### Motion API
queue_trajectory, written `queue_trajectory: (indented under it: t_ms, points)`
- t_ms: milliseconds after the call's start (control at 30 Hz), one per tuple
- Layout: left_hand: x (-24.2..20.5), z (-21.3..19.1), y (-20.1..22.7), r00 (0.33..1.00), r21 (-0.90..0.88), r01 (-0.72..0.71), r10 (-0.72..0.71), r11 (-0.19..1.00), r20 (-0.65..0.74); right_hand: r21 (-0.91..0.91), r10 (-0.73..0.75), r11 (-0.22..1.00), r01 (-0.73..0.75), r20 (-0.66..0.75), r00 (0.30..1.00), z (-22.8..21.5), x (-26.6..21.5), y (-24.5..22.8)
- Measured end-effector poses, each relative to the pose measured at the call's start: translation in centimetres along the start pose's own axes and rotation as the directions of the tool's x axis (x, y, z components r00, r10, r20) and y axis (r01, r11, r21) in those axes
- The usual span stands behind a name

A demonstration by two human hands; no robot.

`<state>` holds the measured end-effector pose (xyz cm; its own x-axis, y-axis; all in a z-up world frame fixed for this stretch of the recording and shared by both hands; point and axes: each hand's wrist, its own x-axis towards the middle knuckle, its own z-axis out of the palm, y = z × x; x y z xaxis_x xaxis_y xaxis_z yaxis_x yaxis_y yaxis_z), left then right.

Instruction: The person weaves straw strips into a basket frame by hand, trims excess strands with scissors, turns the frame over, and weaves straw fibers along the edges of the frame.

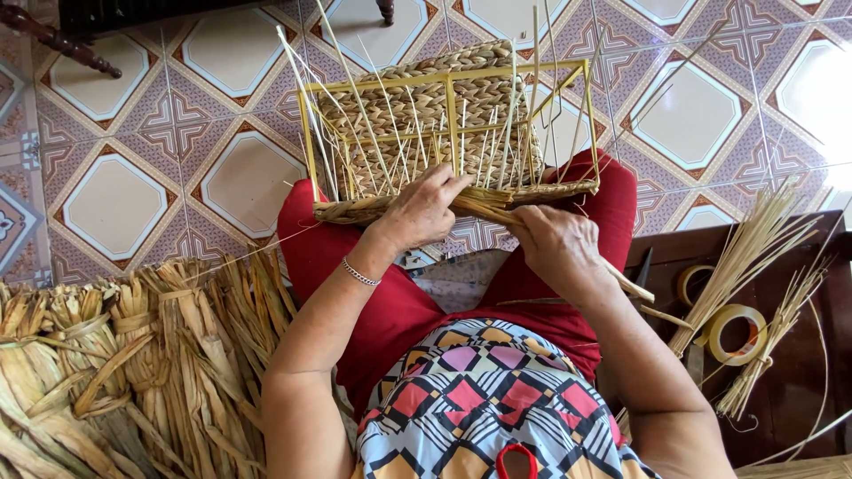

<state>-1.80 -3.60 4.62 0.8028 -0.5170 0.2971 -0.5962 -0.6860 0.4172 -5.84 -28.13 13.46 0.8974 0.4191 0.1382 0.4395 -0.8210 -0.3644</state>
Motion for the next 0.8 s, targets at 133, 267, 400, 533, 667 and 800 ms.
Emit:
queue_trajectory:
  t_ms: [133,267,400,533,667,800]
  points:
    - [1.0,1.6,-1.9,0.988,-0.265,0.121,-0.089,0.957,0.130,0.185,-0.139,0.974,0.134,0.013,0.990,-0.9,0.1,-0.7]
    - [3.3,2.6,-1.5,0.967,-0.266,0.226,-0.184,0.937,0.175,0.126,-0.053,0.991,0.036,0.135,0.989,-0.9,1.2,0.7]
    - [4.9,3.2,-1.2,0.953,-0.241,0.299,-0.274,0.923,0.131,-0.021,-0.043,0.999,0.043,0.010,0.999,-0.7,2.5,2.0]
    - [4.1,5.9,-2.9,0.969,-0.371,0.244,-0.239,0.896,0.061,0.034,-0.085,0.996,0.084,0.006,0.996,-1.5,2.2,1.8]
    - [2.1,3.2,-2.5,0.943,-0.466,0.331,-0.265,0.820,0.202,0.199,-0.095,0.978,0.065,0.147,0.985,-0.2,-1.1,-0.2]
    - [0.1,2.4,-2.8,0.985,-0.370,0.170,-0.144,0.913,0.097,0.141,-0.229,0.968,0.206,0.179,0.957,3.6,-3.1,0.4]
